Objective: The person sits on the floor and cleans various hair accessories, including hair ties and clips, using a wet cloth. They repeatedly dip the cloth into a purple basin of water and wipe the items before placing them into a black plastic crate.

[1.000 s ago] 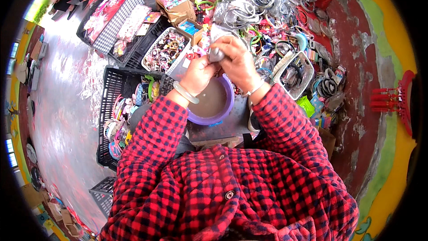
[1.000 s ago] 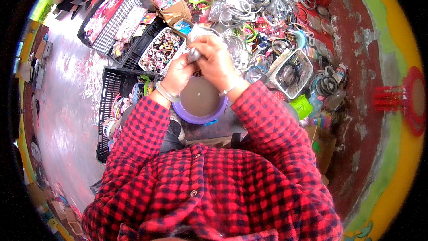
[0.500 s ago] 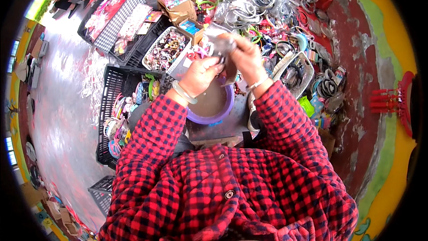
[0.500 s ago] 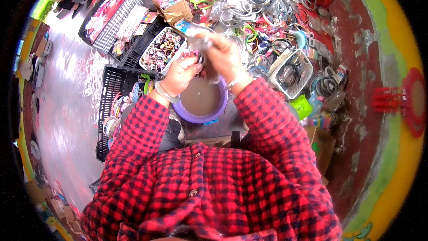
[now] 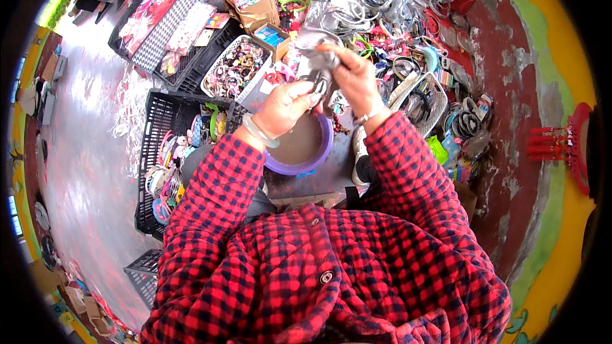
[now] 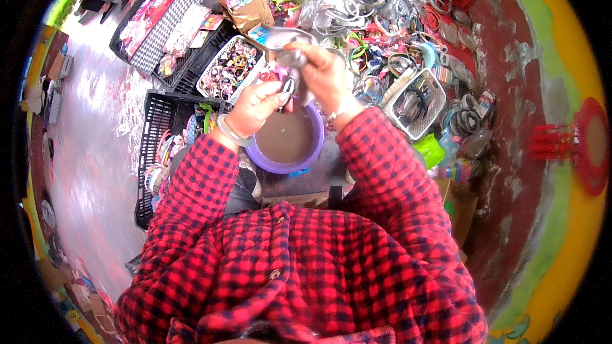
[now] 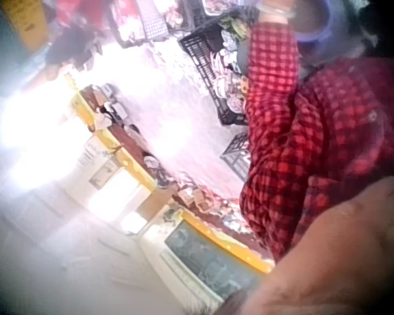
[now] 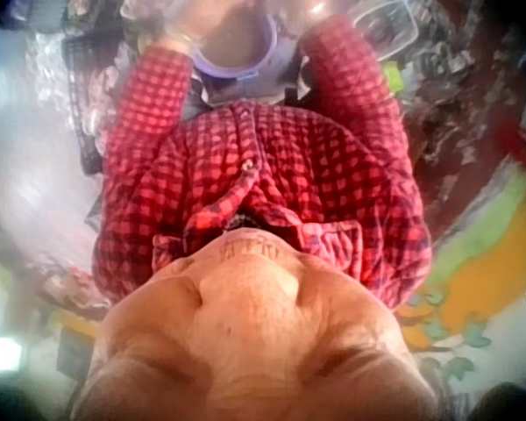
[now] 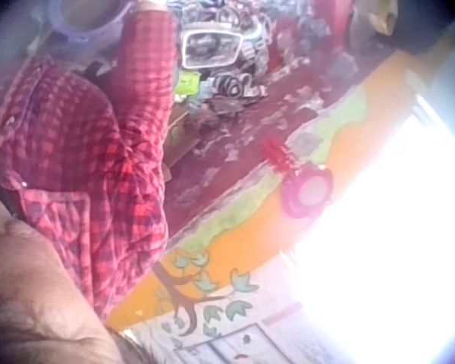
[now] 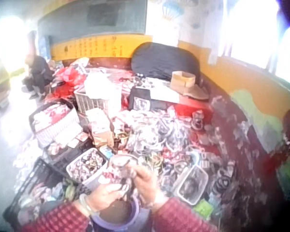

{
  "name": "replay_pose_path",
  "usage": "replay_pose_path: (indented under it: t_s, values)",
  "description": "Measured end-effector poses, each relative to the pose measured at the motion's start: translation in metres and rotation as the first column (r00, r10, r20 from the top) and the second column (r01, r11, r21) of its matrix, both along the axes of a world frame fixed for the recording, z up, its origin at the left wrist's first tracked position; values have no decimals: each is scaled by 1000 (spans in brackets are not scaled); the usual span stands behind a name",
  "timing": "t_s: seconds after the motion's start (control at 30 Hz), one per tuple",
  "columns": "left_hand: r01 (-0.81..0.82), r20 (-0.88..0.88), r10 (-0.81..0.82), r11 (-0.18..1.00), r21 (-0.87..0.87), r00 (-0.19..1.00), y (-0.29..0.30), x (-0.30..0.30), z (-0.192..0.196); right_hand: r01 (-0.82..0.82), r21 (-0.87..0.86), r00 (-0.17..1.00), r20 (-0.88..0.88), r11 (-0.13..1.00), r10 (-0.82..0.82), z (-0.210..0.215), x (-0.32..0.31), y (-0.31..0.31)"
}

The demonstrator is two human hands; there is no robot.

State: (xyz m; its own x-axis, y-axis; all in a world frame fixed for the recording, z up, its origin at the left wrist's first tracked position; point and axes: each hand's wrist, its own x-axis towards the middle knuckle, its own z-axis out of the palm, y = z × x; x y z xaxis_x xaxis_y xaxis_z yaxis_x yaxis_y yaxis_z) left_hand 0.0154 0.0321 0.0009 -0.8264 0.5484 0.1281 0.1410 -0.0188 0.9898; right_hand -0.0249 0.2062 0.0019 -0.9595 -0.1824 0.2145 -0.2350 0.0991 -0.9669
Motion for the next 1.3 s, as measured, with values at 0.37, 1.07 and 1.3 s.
replay_pose_path:
  t_s: [0.37, 1.07, 1.3]
  values:
    - [-162, 174, 124, 960, 230, 977, -6, -3, -2, 303, -634, 948, 127, 712, -290, 16, -30, 50]
    - [-89, 210, 48, 978, 188, 976, 3, 5, -4, 320, 61, 936, 132, 945, -326, 3, -21, 13]
    - [-418, 611, 49, 772, 479, 790, -1, -12, -11, 167, -1, 985, -33, 986, -167, 12, -15, 18]
